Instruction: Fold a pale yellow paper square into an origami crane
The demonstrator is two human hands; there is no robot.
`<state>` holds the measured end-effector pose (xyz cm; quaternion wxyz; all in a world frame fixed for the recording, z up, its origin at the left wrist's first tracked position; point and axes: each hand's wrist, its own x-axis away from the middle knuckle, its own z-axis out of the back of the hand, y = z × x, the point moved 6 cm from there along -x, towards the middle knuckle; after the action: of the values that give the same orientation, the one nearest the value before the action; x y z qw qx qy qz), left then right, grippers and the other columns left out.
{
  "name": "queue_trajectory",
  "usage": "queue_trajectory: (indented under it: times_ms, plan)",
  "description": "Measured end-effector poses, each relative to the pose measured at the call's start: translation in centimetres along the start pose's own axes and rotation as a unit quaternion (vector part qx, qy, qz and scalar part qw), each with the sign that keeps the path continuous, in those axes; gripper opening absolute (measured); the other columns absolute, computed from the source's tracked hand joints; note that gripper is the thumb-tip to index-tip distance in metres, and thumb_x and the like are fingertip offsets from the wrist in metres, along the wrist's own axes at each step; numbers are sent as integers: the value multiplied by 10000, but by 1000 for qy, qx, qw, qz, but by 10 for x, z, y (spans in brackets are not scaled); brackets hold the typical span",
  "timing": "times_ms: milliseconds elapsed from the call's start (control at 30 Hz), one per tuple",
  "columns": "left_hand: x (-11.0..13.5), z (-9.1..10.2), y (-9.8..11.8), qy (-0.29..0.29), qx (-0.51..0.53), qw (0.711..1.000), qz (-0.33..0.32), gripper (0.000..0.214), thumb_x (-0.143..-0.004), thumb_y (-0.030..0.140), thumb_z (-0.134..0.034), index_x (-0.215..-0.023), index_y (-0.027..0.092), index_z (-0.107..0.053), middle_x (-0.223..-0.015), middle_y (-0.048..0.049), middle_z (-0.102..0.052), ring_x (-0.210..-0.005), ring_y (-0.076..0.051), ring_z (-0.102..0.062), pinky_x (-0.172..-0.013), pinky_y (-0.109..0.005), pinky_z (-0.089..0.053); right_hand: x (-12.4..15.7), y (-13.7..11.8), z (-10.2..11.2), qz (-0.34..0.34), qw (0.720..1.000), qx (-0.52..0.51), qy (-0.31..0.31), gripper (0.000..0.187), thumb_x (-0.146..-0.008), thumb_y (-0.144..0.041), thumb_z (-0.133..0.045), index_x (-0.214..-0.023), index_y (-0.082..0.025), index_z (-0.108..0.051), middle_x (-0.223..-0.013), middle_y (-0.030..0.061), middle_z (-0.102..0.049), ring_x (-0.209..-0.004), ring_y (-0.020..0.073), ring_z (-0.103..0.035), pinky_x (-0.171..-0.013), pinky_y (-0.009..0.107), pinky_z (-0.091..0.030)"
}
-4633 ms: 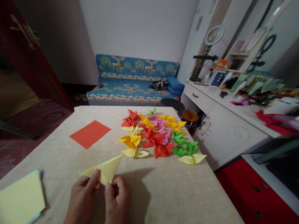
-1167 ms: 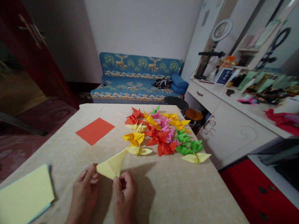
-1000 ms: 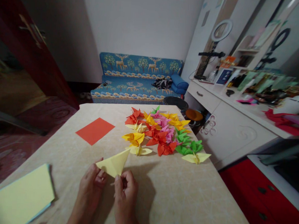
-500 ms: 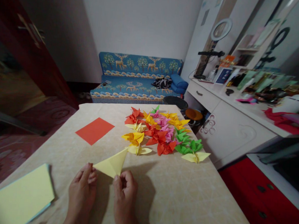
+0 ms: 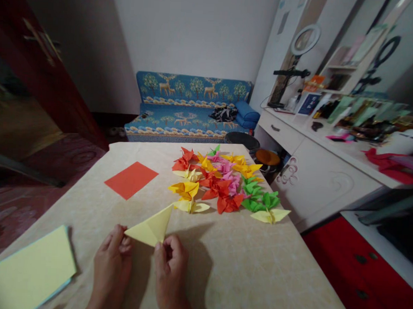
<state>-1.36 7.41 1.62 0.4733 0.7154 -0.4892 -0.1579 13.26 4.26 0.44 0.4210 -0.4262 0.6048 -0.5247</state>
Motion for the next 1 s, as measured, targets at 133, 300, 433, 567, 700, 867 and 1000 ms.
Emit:
queue_trajectory:
  times_ms: [133, 300, 433, 567, 700, 867, 1000]
  plan:
    - [9, -14, -10, -72, 13, 996, 48, 404, -639, 479, -725, -861, 154, -632, -609, 41, -535, -481, -61, -459, -440, -159, -386, -1, 3, 1, -15, 1000, -15, 15, 263, -839, -397, -503, -686, -195, -432, -536, -68, -393, -439, 72, -359, -396, 172, -285]
    - [19, -17, -18, -93, -183, 976, 74, 407, -616, 407, -760, -472, 117, -513, -429, 22, -458, -415, -68, -405, -398, -178, -320, -1, -2, 0, -10, 1000, -11, 0, 249, -841, -379, -506, -690, -187, -455, -564, -50, -434, -458, 76, -381, -409, 177, -297]
    - [8, -7, -3, -18, -52, 998, 17, 332, -639, 430, -737, -667, 136, -585, -532, 52, -469, -454, -51, -403, -409, -149, -316, -1, -3, 2, -3, 1000, -19, 5, 252, -840, -375, -510, -681, -192, -441, -551, -58, -408, -460, 76, -375, -414, 177, -298]
    - [12, -18, -6, -75, -52, 995, 31, 434, -650, 470, -715, -953, 172, -627, -616, 46, -532, -482, -63, -441, -435, -159, -351, -1, -2, 7, 0, 999, -21, 40, 260, -851, -389, -506, -691, -193, -448, -542, -66, -392, -449, 73, -359, -409, 176, -290]
    - [26, -29, -19, -163, -210, 961, 75, 311, -554, 366, -794, -628, 105, -641, -500, 17, -517, -467, -93, -446, -434, -198, -355, -1, -3, 7, -6, 999, -13, 33, 258, -851, -393, -507, -700, -191, -454, -527, -74, -379, -429, 70, -357, -395, 174, -277]
    - [11, -8, -13, -68, -165, 983, 38, 324, -623, 379, -756, -548, 122, -574, -470, 48, -441, -448, -58, -373, -407, -163, -306, 0, -1, 2, -7, 1000, -15, 3, 245, -850, -370, -505, -694, -192, -445, -549, -63, -410, -447, 74, -373, -411, 179, -291]
    - [2, -1, -9, -22, -12, 999, 28, 276, -629, 328, -771, -779, 142, -631, -599, 55, -497, -504, -36, -419, -450, -113, -354, 0, 1, 6, 10, 999, -13, 30, 245, -856, -362, -510, -691, -194, -444, -565, -61, -399, -478, 77, -368, -435, 181, -301]
